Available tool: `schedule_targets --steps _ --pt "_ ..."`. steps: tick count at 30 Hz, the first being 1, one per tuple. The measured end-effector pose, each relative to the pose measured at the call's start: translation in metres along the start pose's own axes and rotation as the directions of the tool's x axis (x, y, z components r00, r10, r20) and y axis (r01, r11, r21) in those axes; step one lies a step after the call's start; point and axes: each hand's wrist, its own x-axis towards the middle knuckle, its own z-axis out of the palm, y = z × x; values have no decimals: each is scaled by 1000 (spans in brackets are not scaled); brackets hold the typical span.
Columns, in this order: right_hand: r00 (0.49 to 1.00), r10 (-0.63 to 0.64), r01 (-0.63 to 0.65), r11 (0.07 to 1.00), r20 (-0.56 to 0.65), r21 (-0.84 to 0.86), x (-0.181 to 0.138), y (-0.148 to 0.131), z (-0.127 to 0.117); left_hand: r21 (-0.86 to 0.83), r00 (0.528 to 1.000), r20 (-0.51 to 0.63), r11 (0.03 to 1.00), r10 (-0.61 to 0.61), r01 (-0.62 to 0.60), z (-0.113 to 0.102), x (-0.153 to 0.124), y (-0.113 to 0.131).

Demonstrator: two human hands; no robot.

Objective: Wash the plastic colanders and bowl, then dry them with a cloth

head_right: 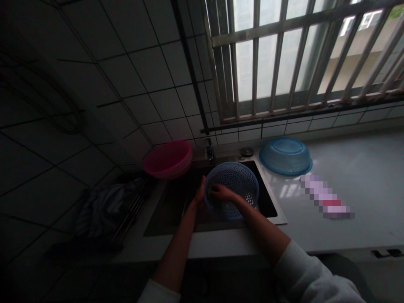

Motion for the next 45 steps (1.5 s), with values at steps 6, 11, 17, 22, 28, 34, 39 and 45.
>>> schedule_targets --steps 6,11,17,22,28,34,39,45 --pt "821 -76 50 997 -566 -61 5 -15 -38 -71 980 187 996 70 -58 10 1 -2" --pt "983 -48 56 998 -180 37 0 -9 -16 -12 990 137 999 36 -35 5 0 -1" --pt "998 -36 43 992 -56 122 -4 -15 -1 -8 996 78 1000 30 -29 4 -2 3" --pt "881 -48 142 976 -471 166 -1 -38 -33 -17 986 147 997 73 -71 10 1 -1" --pt "976 -71 107 980 -205 170 -5 -32 -12 -29 991 130 999 16 -13 3 4 -4" --pt "986 -58 79 987 -154 137 -4 -28 -11 -11 998 58 1000 20 -19 0 5 -4" --pt "843 -25 130 979 -538 158 -1 -38 -38 -43 981 180 997 66 -59 8 2 -4" --pt "999 -45 47 982 -18 182 -5 -28 -4 -17 997 65 999 34 -33 1 4 -2"
